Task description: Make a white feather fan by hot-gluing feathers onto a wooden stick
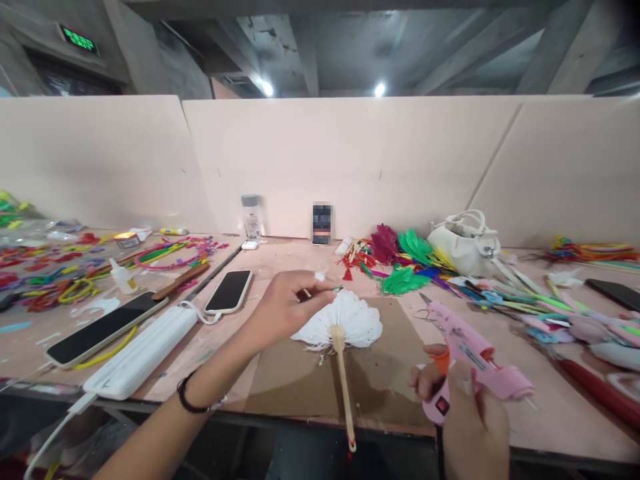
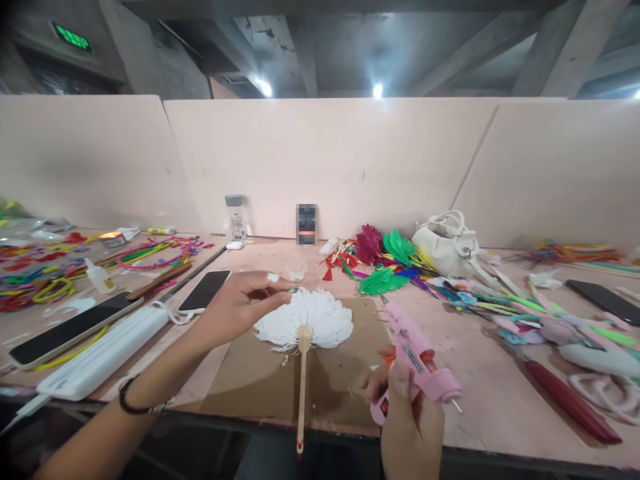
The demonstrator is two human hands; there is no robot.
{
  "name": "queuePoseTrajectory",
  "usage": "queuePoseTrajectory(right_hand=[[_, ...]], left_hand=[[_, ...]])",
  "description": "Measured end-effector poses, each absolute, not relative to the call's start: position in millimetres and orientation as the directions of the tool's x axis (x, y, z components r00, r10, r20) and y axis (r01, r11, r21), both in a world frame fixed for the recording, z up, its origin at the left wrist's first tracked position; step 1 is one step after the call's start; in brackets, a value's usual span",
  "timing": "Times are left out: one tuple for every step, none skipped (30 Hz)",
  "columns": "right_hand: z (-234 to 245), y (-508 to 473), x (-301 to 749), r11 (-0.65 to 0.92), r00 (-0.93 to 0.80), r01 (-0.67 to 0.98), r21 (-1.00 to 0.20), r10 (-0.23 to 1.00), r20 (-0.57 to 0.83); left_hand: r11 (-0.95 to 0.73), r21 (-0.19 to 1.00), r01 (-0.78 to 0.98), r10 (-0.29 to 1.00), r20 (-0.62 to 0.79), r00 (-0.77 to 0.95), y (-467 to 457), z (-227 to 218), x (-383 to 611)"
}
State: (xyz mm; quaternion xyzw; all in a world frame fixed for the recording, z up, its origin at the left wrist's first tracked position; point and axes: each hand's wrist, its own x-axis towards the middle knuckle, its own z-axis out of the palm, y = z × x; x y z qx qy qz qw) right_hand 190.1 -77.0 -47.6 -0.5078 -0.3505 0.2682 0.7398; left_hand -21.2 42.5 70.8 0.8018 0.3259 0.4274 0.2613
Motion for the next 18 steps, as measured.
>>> queuePoseTrajectory(right_hand=[[-47.9,-76.5,195.7,0.345,0.621,0.021,-0.938,0.731,0.282],[-48.4,-76.3,201.0,0.347,0.626,0.085,-0.934,0.710,0.321],[-49.2,-76.4,205.7,0.342,0.625,0.158,-0.926,0.691,0.362],[-50.2,-76.8,209.6,0.325,0.619,0.233,-0.916,0.677,0.398],[-51.7,-77.4,212.6,0.296,0.617,0.299,-0.907,0.665,0.420],[-53.5,-78.2,214.6,0.252,0.618,0.352,-0.902,0.661,0.426],[-55.7,-79.1,215.6,0.206,0.625,0.388,-0.898,0.658,0.421],[-58.2,-79.9,215.9,0.172,0.634,0.403,-0.899,0.655,0.410],[-60.8,-80.5,215.5,0.155,0.643,0.401,-0.903,0.654,0.399],[-63.4,-81.0,214.8,0.151,0.649,0.398,-0.905,0.651,0.394],[-65.9,-81.2,214.0,0.155,0.649,0.404,-0.902,0.646,0.402],[-68.1,-81.2,213.2,0.163,0.646,0.418,-0.894,0.638,0.419],[-69.9,-81.1,212.6,0.163,0.646,0.439,-0.883,0.625,0.437],[-71.4,-80.8,212.2,0.152,0.649,0.463,-0.873,0.612,0.451],[-72.5,-80.5,211.9,0.132,0.654,0.486,-0.864,0.600,0.460],[-73.3,-80.2,211.7,0.110,0.661,0.505,-0.856,0.589,0.465],[-74.0,-80.0,211.7,0.094,0.666,0.519,-0.850,0.579,0.471],[-74.6,-79.8,211.8,0.086,0.668,0.531,-0.843,0.571,0.478]], left_hand=[[-0.696,0.639,0.328,0.707,0.531,0.467,51.5,72.1,-16.7],[-0.733,0.582,0.353,0.671,0.531,0.517,60.5,71.5,-12.0],[-0.765,0.527,0.371,0.637,0.531,0.559,69.3,69.2,-7.4],[-0.794,0.467,0.390,0.603,0.521,0.604,77.7,65.5,-2.9],[-0.818,0.405,0.407,0.572,0.503,0.648,85.5,60.8,1.3],[-0.837,0.349,0.422,0.547,0.484,0.683,92.5,55.5,5.4],[-0.850,0.307,0.428,0.526,0.463,0.713,98.7,49.9,9.1],[-0.858,0.279,0.430,0.513,0.442,0.736,104.3,44.5,12.5],[-0.864,0.265,0.429,0.504,0.426,0.752,109.3,39.5,15.5],[-0.867,0.258,0.426,0.498,0.414,0.762,114.0,35.3,18.1],[-0.869,0.256,0.425,0.495,0.408,0.767,118.5,31.9,20.3],[-0.869,0.256,0.424,0.495,0.406,0.768,122.9,29.4,22.1],[-0.869,0.256,0.424,0.495,0.408,0.767,127.2,27.7,23.4],[-0.868,0.256,0.425,0.496,0.411,0.765,131.3,26.7,24.3],[-0.868,0.257,0.426,0.497,0.413,0.763,134.9,26.0,25.0],[-0.868,0.257,0.424,0.496,0.413,0.764,138.0,25.4,25.3],[-0.870,0.255,0.421,0.492,0.411,0.768,140.2,24.7,25.4],[-0.873,0.251,0.417,0.486,0.407,0.773,141.6,23.7,25.4]])
